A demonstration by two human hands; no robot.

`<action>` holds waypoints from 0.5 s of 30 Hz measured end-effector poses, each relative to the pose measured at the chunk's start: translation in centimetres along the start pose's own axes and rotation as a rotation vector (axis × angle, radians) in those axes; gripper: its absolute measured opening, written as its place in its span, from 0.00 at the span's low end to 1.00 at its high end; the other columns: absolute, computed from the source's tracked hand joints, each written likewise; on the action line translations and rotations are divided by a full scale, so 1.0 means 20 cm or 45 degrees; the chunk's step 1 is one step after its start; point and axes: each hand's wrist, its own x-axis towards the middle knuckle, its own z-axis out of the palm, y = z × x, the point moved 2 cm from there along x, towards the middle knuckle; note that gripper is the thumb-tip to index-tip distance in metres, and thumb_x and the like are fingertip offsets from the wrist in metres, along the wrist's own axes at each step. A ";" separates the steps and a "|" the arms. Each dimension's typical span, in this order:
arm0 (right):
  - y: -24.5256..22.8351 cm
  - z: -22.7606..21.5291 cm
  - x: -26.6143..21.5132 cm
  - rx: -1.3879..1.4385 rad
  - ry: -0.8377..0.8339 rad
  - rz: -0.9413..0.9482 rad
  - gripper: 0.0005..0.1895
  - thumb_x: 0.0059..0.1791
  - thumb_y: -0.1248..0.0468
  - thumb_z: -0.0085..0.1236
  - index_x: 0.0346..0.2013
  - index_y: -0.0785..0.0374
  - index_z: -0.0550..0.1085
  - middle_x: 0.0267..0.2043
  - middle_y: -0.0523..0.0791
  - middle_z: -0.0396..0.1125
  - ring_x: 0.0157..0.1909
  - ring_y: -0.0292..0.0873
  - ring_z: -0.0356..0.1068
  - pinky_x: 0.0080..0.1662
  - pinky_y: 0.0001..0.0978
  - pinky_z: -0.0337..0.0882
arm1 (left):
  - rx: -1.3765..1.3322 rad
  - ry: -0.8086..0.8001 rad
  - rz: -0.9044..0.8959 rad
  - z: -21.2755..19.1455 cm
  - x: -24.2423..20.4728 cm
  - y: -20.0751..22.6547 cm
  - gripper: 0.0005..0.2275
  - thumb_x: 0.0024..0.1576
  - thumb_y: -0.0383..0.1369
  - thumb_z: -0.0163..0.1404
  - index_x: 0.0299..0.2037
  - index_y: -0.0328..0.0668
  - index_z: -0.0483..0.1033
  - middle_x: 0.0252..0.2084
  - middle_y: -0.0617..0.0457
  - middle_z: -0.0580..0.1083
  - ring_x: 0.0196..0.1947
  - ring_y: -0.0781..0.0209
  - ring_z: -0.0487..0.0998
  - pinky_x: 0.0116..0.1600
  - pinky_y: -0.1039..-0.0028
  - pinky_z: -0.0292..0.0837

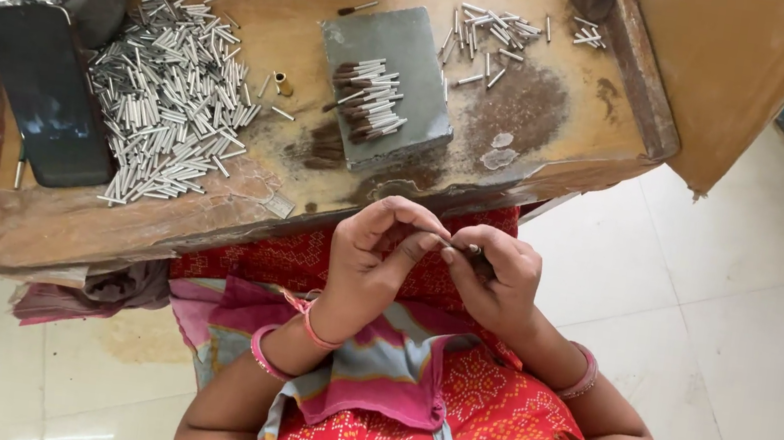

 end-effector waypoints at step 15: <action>0.05 0.04 -0.02 -0.049 0.071 0.054 0.09 0.48 0.74 0.64 0.37 0.63 0.72 0.25 0.40 0.63 0.24 0.30 0.59 0.29 0.24 0.61 | -0.033 -0.059 0.113 0.00 0.03 -0.07 0.04 0.62 0.18 0.53 0.43 0.32 0.73 0.46 0.54 0.72 0.47 0.68 0.73 0.55 0.79 0.69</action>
